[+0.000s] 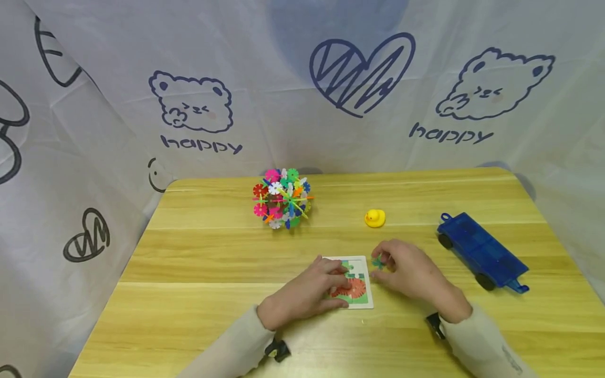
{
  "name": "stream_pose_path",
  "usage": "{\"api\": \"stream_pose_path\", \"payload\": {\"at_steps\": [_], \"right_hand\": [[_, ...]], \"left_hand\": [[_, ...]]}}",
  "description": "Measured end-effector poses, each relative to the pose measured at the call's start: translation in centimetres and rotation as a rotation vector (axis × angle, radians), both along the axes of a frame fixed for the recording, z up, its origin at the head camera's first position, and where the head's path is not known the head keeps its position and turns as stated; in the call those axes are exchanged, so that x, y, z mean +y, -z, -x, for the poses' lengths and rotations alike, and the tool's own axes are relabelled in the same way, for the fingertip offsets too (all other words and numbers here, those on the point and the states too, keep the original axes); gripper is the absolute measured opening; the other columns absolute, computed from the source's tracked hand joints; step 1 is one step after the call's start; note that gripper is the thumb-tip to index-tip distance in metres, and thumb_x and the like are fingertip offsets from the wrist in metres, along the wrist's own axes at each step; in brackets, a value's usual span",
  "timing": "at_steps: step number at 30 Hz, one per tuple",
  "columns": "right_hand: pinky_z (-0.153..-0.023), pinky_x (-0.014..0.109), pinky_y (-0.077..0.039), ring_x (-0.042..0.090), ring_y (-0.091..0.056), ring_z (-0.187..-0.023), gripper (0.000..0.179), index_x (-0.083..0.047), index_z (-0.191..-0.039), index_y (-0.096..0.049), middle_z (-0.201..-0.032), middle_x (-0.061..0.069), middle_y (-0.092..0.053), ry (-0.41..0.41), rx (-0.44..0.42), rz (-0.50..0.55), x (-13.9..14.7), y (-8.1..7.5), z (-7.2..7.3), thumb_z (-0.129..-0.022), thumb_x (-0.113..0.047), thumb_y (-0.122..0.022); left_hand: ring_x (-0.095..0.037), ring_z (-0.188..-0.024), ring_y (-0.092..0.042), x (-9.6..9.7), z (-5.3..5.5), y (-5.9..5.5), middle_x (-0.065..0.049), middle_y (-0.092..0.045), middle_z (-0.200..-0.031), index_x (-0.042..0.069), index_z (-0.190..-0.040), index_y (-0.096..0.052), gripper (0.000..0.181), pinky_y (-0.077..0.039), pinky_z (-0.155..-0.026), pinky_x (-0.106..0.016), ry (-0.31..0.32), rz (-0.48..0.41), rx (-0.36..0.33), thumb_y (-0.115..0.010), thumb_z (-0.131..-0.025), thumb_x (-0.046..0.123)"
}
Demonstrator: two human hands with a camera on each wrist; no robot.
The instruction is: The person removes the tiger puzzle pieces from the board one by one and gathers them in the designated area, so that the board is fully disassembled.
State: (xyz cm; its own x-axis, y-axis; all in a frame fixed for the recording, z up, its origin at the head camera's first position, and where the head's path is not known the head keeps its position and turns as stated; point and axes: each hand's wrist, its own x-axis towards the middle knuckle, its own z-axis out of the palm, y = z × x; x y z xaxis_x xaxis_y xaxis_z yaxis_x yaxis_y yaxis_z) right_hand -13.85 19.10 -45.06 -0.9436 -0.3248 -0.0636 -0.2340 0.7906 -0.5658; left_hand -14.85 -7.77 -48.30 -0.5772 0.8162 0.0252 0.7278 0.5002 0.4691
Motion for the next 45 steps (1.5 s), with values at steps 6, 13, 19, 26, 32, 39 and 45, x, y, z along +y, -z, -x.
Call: {"api": "stream_pose_path", "payload": {"at_steps": [6, 13, 19, 26, 32, 39, 45], "right_hand": [[-0.078, 0.029, -0.052, 0.013, -0.058, -0.086, 0.033, -0.011, -0.115, -0.075, -0.096, -0.002, -0.066, -0.066, -0.036, -0.017, -1.7, -0.2, -1.0, -0.09, -0.023, -0.092], [-0.069, 0.027, -0.043, 0.011, -0.05, -0.078, 0.035, -0.013, -0.116, -0.077, -0.09, -0.004, -0.059, -0.068, -0.04, -0.088, -2.9, 0.6, -1.5, -0.088, -0.024, -0.094], [-0.07, 0.03, -0.044, 0.013, -0.05, -0.079, 0.033, -0.013, -0.116, -0.081, -0.093, -0.003, -0.06, -0.053, -0.045, -0.138, -3.1, 0.7, -1.5, -0.087, -0.025, -0.094], [-0.07, 0.029, -0.043, 0.014, -0.051, -0.079, 0.033, -0.013, -0.114, -0.082, -0.092, -0.002, -0.06, -0.04, -0.059, -0.129, -3.1, 0.8, -1.3, -0.086, -0.024, -0.095], [-0.07, 0.029, -0.043, 0.014, -0.051, -0.079, 0.032, -0.014, -0.112, -0.081, -0.091, -0.001, -0.059, -0.03, -0.082, -0.096, -3.0, 0.8, -1.1, -0.086, -0.023, -0.096], [-0.071, 0.028, -0.041, 0.014, -0.049, -0.081, 0.03, -0.013, -0.109, -0.078, -0.092, 0.0, -0.057, -0.042, -0.098, -0.049, -3.0, 0.9, -1.0, -0.086, -0.02, -0.095], [-0.072, 0.028, -0.043, 0.015, -0.051, -0.083, 0.031, -0.014, -0.107, -0.076, -0.093, 0.0, -0.059, -0.026, -0.105, -0.029, -3.0, 1.1, -1.0, -0.085, -0.017, -0.096]], "left_hand": [[-0.023, -0.14, -0.064, 0.0, 0.0, -0.1, -0.005, -0.069, -0.145, 0.017, -0.129, -0.081, 0.036, -0.05, -0.126, -0.045, 0.022, 0.042, 0.09, -0.081, -0.1, 0.039], [-0.025, -0.145, -0.061, -0.1, 0.0, -0.1, -0.007, -0.065, -0.152, 0.016, -0.133, -0.079, 0.039, -0.048, -0.126, -0.037, 0.026, 0.059, 0.066, -0.08, -0.101, 0.039], [-0.025, -0.143, -0.062, -0.3, 0.2, -0.4, -0.007, -0.066, -0.15, 0.015, -0.129, -0.081, 0.036, -0.049, -0.125, -0.035, 0.032, 0.047, 0.037, -0.082, -0.099, 0.037], [-0.024, -0.14, -0.065, -0.3, 0.4, -0.4, -0.008, -0.07, -0.146, 0.015, -0.125, -0.084, 0.032, -0.053, -0.122, -0.035, 0.024, 0.021, 0.029, -0.083, -0.099, 0.034], [-0.024, -0.136, -0.066, -0.3, 0.5, -0.4, -0.008, -0.072, -0.143, 0.014, -0.123, -0.084, 0.028, -0.054, -0.12, -0.037, 0.032, 0.003, 0.048, -0.081, -0.101, 0.031], [-0.024, -0.135, -0.067, -0.3, 0.5, -0.2, -0.008, -0.072, -0.14, 0.014, -0.121, -0.085, 0.025, -0.055, -0.119, -0.036, 0.037, -0.018, 0.049, -0.081, -0.101, 0.028], [-0.024, -0.133, -0.068, -0.4, 0.5, -0.2, -0.008, -0.072, -0.141, 0.015, -0.121, -0.086, 0.024, -0.055, -0.118, -0.037, 0.041, -0.013, 0.051, -0.081, -0.101, 0.029]]}}
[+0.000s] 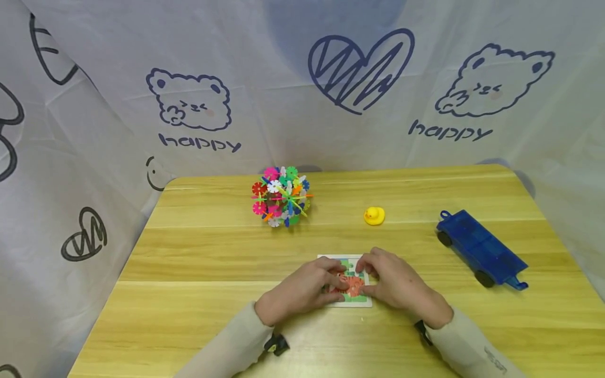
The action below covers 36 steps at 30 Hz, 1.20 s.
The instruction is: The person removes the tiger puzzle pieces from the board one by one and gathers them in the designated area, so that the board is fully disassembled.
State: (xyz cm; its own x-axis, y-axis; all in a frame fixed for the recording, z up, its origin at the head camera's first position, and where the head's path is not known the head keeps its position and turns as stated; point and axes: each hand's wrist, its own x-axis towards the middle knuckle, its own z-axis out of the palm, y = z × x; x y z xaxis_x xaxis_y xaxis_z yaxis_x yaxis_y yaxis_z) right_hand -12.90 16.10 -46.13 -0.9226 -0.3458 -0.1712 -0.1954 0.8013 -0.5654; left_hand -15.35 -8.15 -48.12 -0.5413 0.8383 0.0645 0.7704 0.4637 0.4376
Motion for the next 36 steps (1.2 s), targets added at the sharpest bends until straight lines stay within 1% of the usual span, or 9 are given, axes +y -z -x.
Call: {"api": "stream_pose_path", "payload": {"at_steps": [5, 11, 17, 23, 26, 30, 36], "right_hand": [[-0.073, 0.026, -0.047, 0.014, -0.055, -0.083, 0.029, -0.014, -0.104, -0.074, -0.092, -0.003, -0.064, 0.018, 0.001, 0.033, -0.2, 0.1, 0.1, -0.085, -0.013, -0.095], [-0.069, 0.023, -0.05, 0.01, -0.057, -0.078, 0.019, -0.012, -0.098, -0.075, -0.085, -0.004, -0.067, 0.031, 0.004, 0.077, -0.2, 0.1, 0.1, -0.089, -0.004, -0.089], [-0.068, 0.02, -0.055, 0.005, -0.062, -0.075, 0.013, -0.012, -0.094, -0.077, -0.082, -0.005, -0.071, 0.004, 0.036, 0.139, 0.2, 0.2, 0.3, -0.093, -0.001, -0.083], [-0.07, 0.021, -0.057, 0.004, -0.064, -0.076, 0.014, -0.015, -0.094, -0.078, -0.084, -0.006, -0.074, -0.014, 0.046, 0.181, 1.0, -0.1, 0.4, -0.097, -0.001, -0.077], [-0.071, 0.021, -0.057, 0.005, -0.064, -0.078, 0.011, -0.014, -0.097, -0.079, -0.086, -0.006, -0.074, 0.004, 0.044, 0.179, 1.5, -0.7, 0.5, -0.099, -0.004, -0.076], [-0.074, 0.023, -0.057, 0.008, -0.065, -0.082, 0.007, -0.013, -0.101, -0.079, -0.09, -0.004, -0.075, 0.052, 0.047, 0.161, 2.6, -1.5, 0.8, -0.102, -0.008, -0.075], [-0.077, 0.027, -0.059, 0.012, -0.067, -0.087, 0.007, -0.012, -0.104, -0.079, -0.096, 0.0, -0.077, 0.114, 0.053, 0.149, 5.0, -2.2, 1.4, -0.104, -0.008, -0.073]], "left_hand": [[-0.025, -0.133, -0.068, -0.1, 0.0, 0.0, -0.01, -0.072, -0.14, 0.014, -0.119, -0.086, 0.024, -0.055, -0.119, -0.038, -0.001, -0.007, -0.001, -0.082, -0.1, 0.028], [-0.026, -0.135, -0.068, -0.1, -0.1, 0.1, -0.009, -0.072, -0.14, 0.014, -0.119, -0.086, 0.024, -0.055, -0.12, -0.038, 0.002, -0.018, 0.001, -0.083, -0.1, 0.028], [-0.025, -0.136, -0.067, -0.1, -0.1, 0.0, -0.01, -0.072, -0.141, 0.014, -0.119, -0.086, 0.024, -0.054, -0.121, -0.038, 0.002, -0.017, 0.005, -0.082, -0.1, 0.028], [-0.025, -0.135, -0.067, 0.0, -0.1, -0.1, -0.01, -0.072, -0.142, 0.014, -0.119, -0.086, 0.024, -0.054, -0.12, -0.037, -0.003, -0.015, -0.003, -0.082, -0.101, 0.028], [-0.025, -0.135, -0.067, 0.0, -0.2, -0.1, -0.01, -0.071, -0.142, 0.014, -0.121, -0.085, 0.025, -0.055, -0.119, -0.036, -0.01, -0.006, -0.011, -0.081, -0.101, 0.029], [-0.024, -0.134, -0.067, 0.0, -0.2, -0.1, -0.009, -0.071, -0.142, 0.014, -0.123, -0.085, 0.026, -0.054, -0.119, -0.035, -0.01, 0.001, -0.013, -0.081, -0.101, 0.029], [-0.024, -0.135, -0.067, 0.0, -0.1, 0.0, -0.009, -0.072, -0.141, 0.014, -0.123, -0.085, 0.026, -0.054, -0.12, -0.035, -0.006, -0.006, -0.007, -0.081, -0.102, 0.029]]}}
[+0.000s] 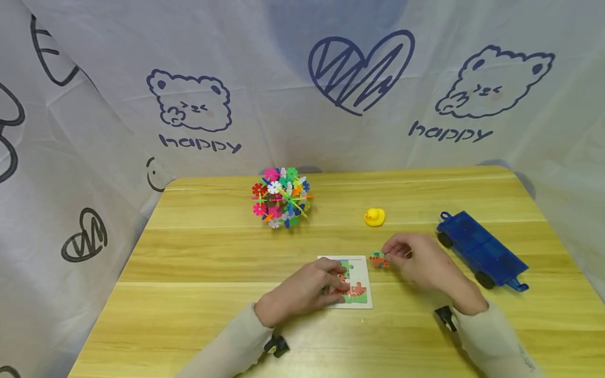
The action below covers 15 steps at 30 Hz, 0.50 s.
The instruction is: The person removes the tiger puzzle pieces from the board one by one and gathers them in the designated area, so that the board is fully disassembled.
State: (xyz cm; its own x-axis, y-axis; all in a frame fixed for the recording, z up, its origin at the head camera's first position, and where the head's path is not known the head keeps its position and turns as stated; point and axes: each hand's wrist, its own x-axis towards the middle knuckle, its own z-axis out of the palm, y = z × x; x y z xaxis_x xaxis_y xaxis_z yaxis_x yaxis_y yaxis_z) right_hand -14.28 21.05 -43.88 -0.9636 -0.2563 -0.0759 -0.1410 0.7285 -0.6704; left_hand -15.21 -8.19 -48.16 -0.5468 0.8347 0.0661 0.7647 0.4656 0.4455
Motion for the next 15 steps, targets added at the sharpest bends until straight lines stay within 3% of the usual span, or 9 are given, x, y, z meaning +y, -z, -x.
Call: {"api": "stream_pose_path", "payload": {"at_steps": [7, 15], "right_hand": [[-0.073, 0.025, -0.057, 0.012, -0.068, -0.086, 0.007, -0.011, -0.102, -0.08, -0.095, 0.001, -0.078, 0.042, 0.036, -0.042, 2.4, 0.0, 0.6, -0.102, -0.007, -0.074], [-0.07, 0.025, -0.054, 0.014, -0.066, -0.083, 0.008, -0.007, -0.102, -0.079, -0.094, 0.005, -0.077, 0.048, -0.033, -0.075, 3.5, 0.7, 1.3, -0.103, -0.006, -0.071]], "left_hand": [[-0.023, -0.136, -0.066, -0.1, 0.0, 0.1, -0.007, -0.071, -0.142, 0.015, -0.123, -0.084, 0.026, -0.054, -0.12, -0.033, -0.003, 0.016, 0.002, -0.08, -0.102, 0.03], [-0.023, -0.136, -0.066, 0.0, 0.0, 0.0, -0.007, -0.07, -0.144, 0.015, -0.124, -0.084, 0.027, -0.053, -0.12, -0.033, -0.012, 0.024, -0.007, -0.08, -0.102, 0.03]]}}
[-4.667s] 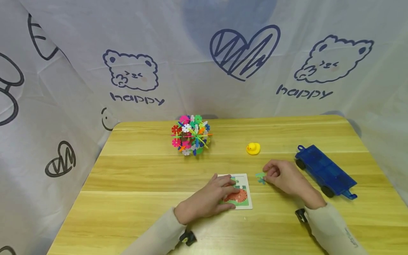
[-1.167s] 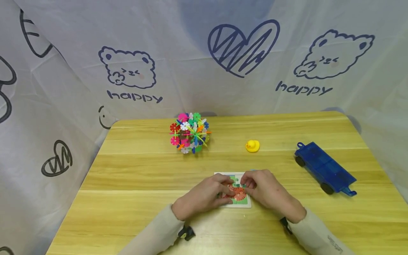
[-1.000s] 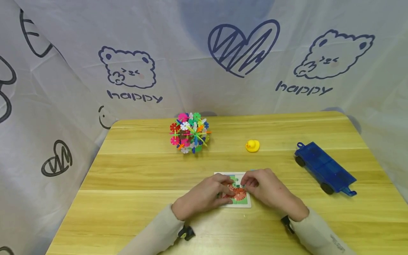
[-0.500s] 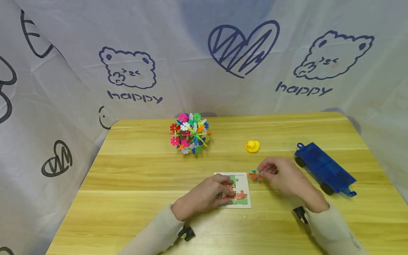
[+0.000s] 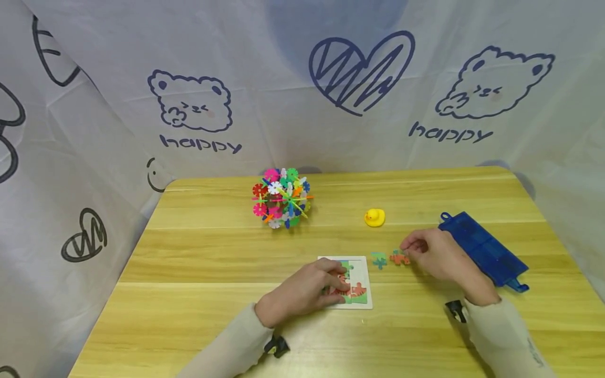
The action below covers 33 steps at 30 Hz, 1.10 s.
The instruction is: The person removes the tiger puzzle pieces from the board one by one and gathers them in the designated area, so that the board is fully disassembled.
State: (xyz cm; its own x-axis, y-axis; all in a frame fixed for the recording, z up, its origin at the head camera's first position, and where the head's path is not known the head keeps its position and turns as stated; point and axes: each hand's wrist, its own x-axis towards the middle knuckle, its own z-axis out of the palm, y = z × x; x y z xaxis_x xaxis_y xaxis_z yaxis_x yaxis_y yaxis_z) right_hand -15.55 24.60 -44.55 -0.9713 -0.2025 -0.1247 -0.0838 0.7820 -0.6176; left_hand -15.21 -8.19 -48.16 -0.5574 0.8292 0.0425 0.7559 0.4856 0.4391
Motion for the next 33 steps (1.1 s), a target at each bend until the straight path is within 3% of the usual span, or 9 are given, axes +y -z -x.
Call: {"api": "stream_pose_path", "payload": {"at_steps": [21, 33], "right_hand": [[-0.072, 0.031, -0.053, 0.016, -0.064, -0.08, 0.008, -0.006, -0.098, -0.079, -0.089, 0.006, -0.074, 0.043, -0.019, -0.022, 0.1, 2.1, 0.9, -0.1, -0.004, -0.072], [-0.075, 0.031, -0.054, 0.016, -0.065, -0.083, 0.01, -0.004, -0.102, -0.079, -0.092, 0.006, -0.075, 0.027, -0.022, -0.048, 0.3, 1.5, 0.6, -0.099, -0.014, -0.078]], "left_hand": [[-0.023, -0.137, -0.065, 0.0, 0.0, 0.1, -0.007, -0.07, -0.144, 0.015, -0.124, -0.084, 0.027, -0.053, -0.121, -0.035, -0.001, 0.0, 0.003, -0.08, -0.102, 0.03], [-0.024, -0.138, -0.065, -0.1, 0.0, 0.0, -0.008, -0.07, -0.144, 0.015, -0.124, -0.084, 0.027, -0.053, -0.121, -0.036, 0.001, -0.012, 0.002, -0.08, -0.102, 0.029]]}}
